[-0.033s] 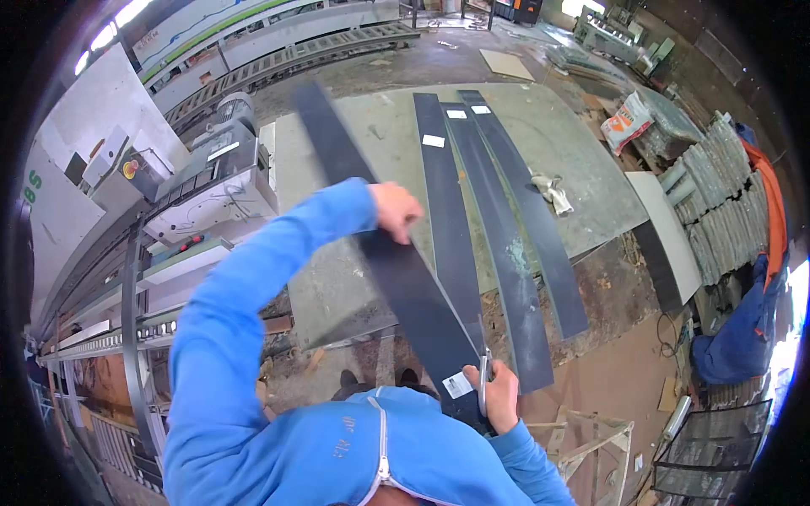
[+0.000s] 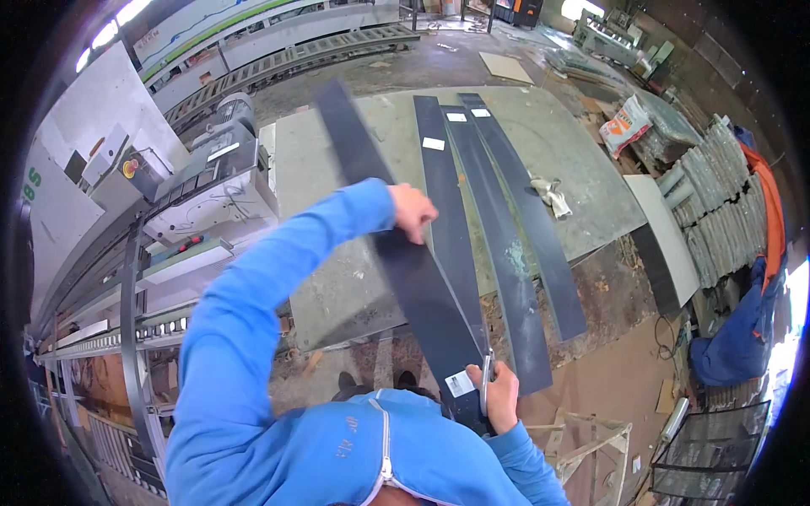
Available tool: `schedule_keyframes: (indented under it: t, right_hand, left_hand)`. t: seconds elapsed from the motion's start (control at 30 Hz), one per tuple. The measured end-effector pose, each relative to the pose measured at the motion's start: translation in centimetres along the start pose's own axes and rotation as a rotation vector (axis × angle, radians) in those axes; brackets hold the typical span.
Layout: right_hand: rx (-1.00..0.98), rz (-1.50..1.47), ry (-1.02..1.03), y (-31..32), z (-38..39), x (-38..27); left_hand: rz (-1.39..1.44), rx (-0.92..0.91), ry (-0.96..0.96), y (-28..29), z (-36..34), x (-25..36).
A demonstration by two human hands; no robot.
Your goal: The person uses tin snips to trim the edges of long, dark-colored rectangular panels. They repeatedly pick up a panel, cut along the edge, and place the trimmed piece onto a roller conveyor system. The person handles the panels one at a time, moving them from a workbench to the conveyor.
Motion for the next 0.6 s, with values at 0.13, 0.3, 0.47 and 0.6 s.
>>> schedule_keyframes:
  t: [0.13, 0.3, 0.47, 0.6]
  right_hand:
    - [0.033, -0.073, -0.141, 0.2, -2.6, 4.5]
    - [0.128, -0.105, -0.14, -0.3, -7.1, 7.8]
    - [-0.025, -0.459, -0.194, -3.1, -10.6, 4.9]
    - [0.059, -0.673, -0.068, -2.5, -12.0, 2.8]
  left_hand:
    - [-0.252, 0.366, -0.03, 1.6, -4.2, 0.4]
    - [-0.086, 0.388, 0.085, -0.7, 5.5, -3.6]
    - [0.401, 0.738, 0.499, -9.1, 31.9, -19.7]
    - [0.331, 1.05, 1.239, -18.9, 59.4, -26.1]
Point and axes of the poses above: each hand's wrist, its own z-axis away from the middle knuckle, its own y-axis out of the back of the hand, x = y × z, the point moved 10 cm from there along -z, towards the middle knuckle, and after that the axes turned 8 degrees about -x, right-handed, at the moved point
